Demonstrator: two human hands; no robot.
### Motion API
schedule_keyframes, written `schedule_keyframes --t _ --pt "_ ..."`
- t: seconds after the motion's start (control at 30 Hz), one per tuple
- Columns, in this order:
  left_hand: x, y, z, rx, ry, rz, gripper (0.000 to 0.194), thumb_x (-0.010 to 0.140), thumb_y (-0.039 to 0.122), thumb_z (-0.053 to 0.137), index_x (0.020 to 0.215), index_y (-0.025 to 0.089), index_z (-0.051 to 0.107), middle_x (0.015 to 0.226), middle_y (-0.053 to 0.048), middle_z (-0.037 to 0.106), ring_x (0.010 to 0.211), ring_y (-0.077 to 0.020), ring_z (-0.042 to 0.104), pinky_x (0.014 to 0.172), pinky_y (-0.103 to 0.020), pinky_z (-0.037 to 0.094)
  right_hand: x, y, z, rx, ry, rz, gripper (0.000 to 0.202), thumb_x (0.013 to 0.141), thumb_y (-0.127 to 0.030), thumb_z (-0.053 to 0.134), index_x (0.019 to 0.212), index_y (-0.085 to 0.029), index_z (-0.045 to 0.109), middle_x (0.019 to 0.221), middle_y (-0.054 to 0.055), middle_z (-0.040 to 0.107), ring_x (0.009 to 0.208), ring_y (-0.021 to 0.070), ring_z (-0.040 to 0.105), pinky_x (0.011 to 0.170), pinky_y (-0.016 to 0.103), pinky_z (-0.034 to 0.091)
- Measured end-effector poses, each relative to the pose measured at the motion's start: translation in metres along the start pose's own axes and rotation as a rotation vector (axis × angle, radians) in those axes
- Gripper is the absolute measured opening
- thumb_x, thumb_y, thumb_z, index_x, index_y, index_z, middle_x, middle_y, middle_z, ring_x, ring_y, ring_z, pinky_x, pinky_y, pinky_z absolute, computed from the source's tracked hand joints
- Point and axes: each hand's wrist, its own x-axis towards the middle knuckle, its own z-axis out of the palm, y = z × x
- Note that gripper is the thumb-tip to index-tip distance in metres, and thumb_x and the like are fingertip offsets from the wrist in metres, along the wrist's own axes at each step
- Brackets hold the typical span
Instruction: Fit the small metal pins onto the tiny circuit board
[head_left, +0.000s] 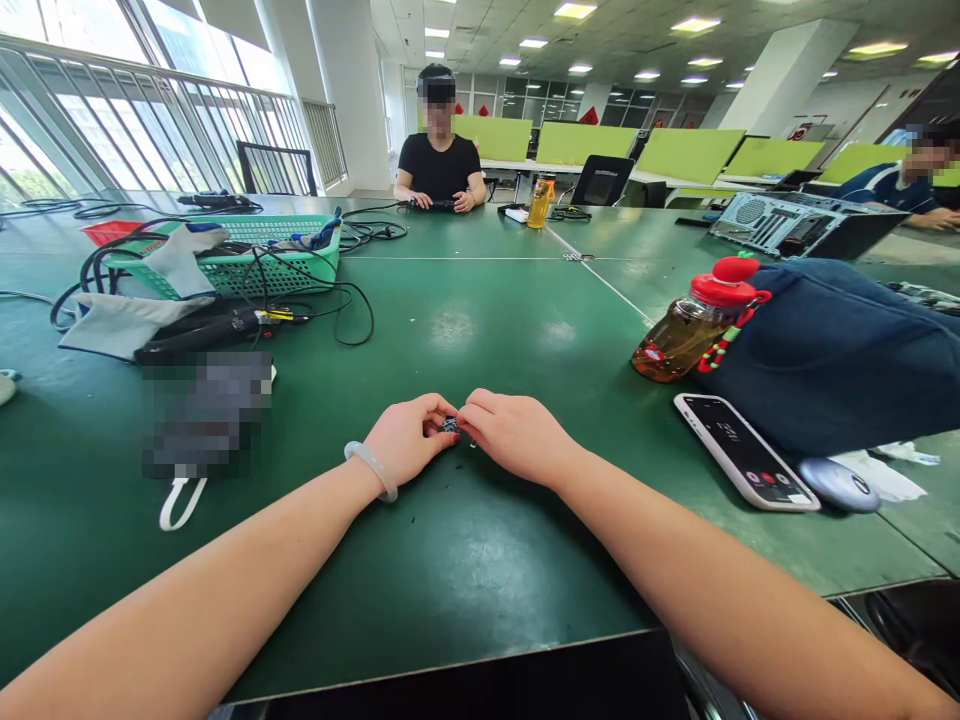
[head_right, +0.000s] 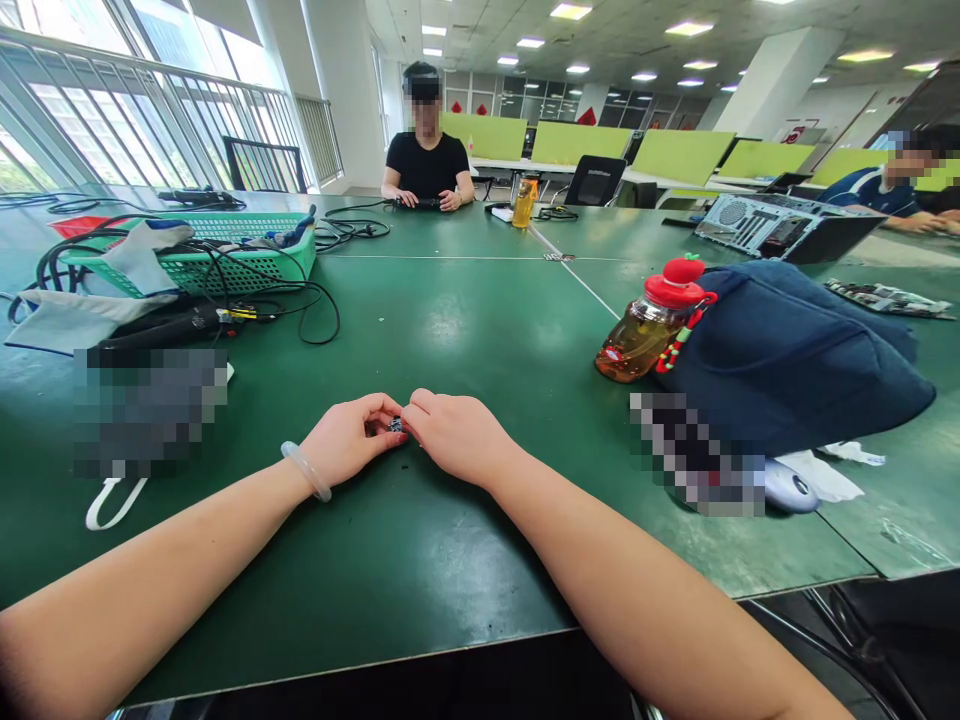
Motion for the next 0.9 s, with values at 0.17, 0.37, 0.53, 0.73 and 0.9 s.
schedule_keyframes --t 0.17,0.37,0.53,0.73,0.9 --pt "-0.0005 0.0018 0.0002 -0.081 -0.027 0.021 0.019 0.069 0.029 0.06 0.086 0.02 0.059 0.075 0.001 0.065 0.066 -0.0138 0.057 0.065 -0.027 0.045 -0.0009 0.0006 0.0008 0.015 0.031 -0.01 0.026 0.092 -0.026 0.036 0.081 -0.017 0.058 0.079 0.003 0.054 0.064 0.0105 0.048 0.053 0.024 0.026" --pt "0.0014 -0.001 0.0004 -0.146 -0.02 0.04 0.022 0.069 0.032 0.061 0.086 0.019 0.06 0.072 0.001 0.064 0.062 -0.0129 0.056 0.063 -0.026 0.045 -0.0005 0.0027 -0.0001 0.248 0.085 0.143 0.017 0.088 -0.027 0.046 0.083 -0.02 0.06 0.083 0.001 0.057 0.066 0.0095 0.049 0.056 0.022 0.03" --pt "0.0022 -0.003 -0.0006 -0.205 -0.028 0.016 0.025 0.069 0.03 0.062 0.09 0.018 0.059 0.072 0.0 0.064 0.063 -0.0129 0.057 0.064 -0.026 0.046 0.001 0.0072 -0.0003 0.549 0.104 0.339 0.007 0.079 -0.026 0.059 0.076 -0.019 0.057 0.074 -0.002 0.056 0.063 0.0085 0.047 0.057 0.021 0.033" --pt "0.0013 -0.002 0.0004 -0.208 -0.033 0.043 0.026 0.068 0.032 0.063 0.09 0.019 0.06 0.069 0.001 0.062 0.061 -0.0118 0.055 0.063 -0.025 0.045 0.0018 0.0065 0.0016 0.695 0.073 0.41 0.017 0.076 -0.035 0.06 0.072 -0.019 0.055 0.069 -0.004 0.055 0.06 0.0085 0.045 0.055 0.021 0.033" --pt "0.0018 -0.0026 0.0 -0.176 -0.02 0.05 0.024 0.069 0.032 0.062 0.089 0.019 0.06 0.069 0.001 0.062 0.061 -0.0124 0.055 0.063 -0.026 0.045 0.0022 0.0069 0.0002 0.736 0.084 0.412 0.018 0.079 -0.033 0.056 0.07 -0.018 0.055 0.065 -0.004 0.054 0.059 0.0079 0.044 0.056 0.021 0.033"
